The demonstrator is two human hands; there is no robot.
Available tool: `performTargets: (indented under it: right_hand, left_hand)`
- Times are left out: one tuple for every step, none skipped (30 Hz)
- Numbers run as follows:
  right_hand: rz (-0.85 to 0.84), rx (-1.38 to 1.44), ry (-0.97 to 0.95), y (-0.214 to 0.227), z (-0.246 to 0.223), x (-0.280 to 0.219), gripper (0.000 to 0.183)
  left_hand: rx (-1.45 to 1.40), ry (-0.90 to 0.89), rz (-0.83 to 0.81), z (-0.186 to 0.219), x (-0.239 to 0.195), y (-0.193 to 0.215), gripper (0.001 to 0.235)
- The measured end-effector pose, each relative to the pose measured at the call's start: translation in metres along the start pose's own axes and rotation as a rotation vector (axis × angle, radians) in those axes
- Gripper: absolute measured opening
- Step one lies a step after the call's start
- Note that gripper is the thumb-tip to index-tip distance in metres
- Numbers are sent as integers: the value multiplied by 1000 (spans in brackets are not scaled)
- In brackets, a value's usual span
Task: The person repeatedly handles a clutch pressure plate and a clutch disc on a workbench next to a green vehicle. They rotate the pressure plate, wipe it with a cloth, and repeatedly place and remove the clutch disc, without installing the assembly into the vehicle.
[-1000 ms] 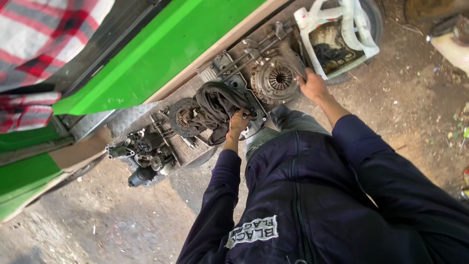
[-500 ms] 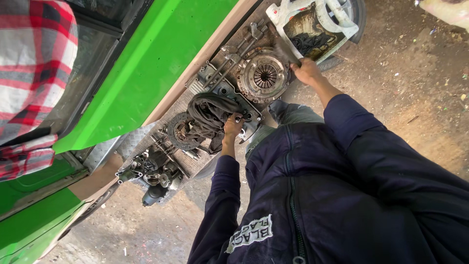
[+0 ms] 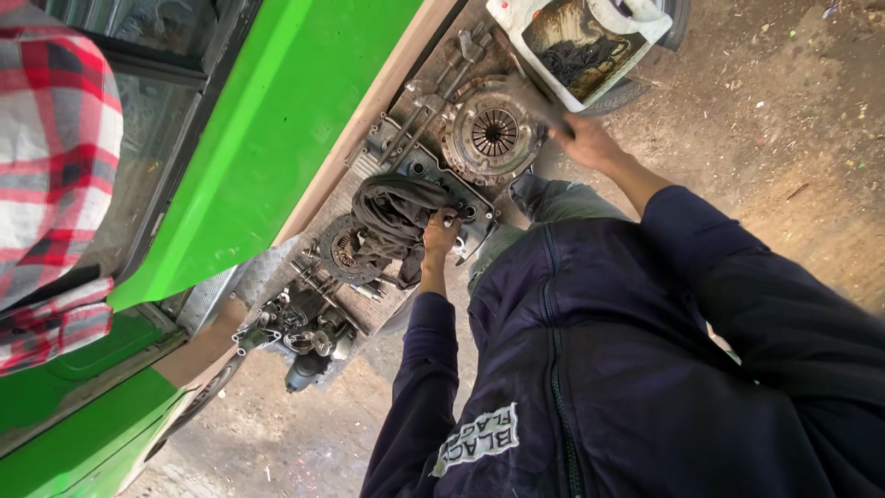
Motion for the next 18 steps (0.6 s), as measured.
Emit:
performTargets:
  right_hand:
    - [57,-69,190,1,-7,1,54]
    - [-28,-54,47,-16,5,-5,53]
    - [-116,-38,-94,-35,13,-10,52]
    - [-191,-30,-229,-43,23,-8,51]
    - [-87,-61,-161,-36,19,-1,54]
    - [-1,-92,-91,-31,13,0,58]
    - [86,-123,-19,-26,7,-2,62]
    - [99,-49,-155,-28,12,-5,58]
    - [111,25,-290,-28,17,-11,55]
    - [125,94,-420,-21,23,-15,51]
    - [62,-3,-296,-14,14,-11,50]
    - [-5,-94,-180,-12,4,-16,48]
    - [-72,-184,-64,-13,-7,-20,47]
    - [-51,-181,-85,-5,-8,-22,48]
    - [-30,-179,-106,3,-9,-24,49]
    - [-12,-164,-133,1,-13,-30,51]
    - [-48,-212,-52,-6,-25,-33,48]
    - [-79,-272,33,-5,-33,-30,46]
  left_hand:
    - [-10,8,-10,3,2,-2,36]
    - [3,8,-12,-1,-3,-1,36]
    - [16,8,-15,-5,-7,-1,36]
    - [21,-6,-9,0,1,0,36]
    - [7,-3,-25,4,8,0,36]
    - [-9,17,-42,2,5,-2,36]
    - [-26,37,-59,-1,1,-5,36]
    - [-10,33,-42,-3,0,-3,36]
    - [6,28,-26,-6,-2,-1,36]
    - [15,19,-5,-3,-1,-1,36]
    - [11,18,5,-1,1,-1,36]
    - [13,18,7,-3,-2,-2,36]
    - [16,17,8,-5,-4,-1,36]
    - [5,23,2,-3,-2,-4,36]
    - [-6,29,-3,-1,0,-7,36]
    - [-3,38,-15,-7,-2,-4,36]
    - [15,45,-23,-11,-5,-2,36]
    - [22,46,-27,-8,-1,-3,37]
Point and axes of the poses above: each hand's wrist, its own x-axis towards the middle knuckle, its own y-axis out of the back of the hand, z = x × y, the point moved 7 cm from there along x, towards the middle knuckle, and after that the axes turned 9 degrees about y, right-handed, at the moved point
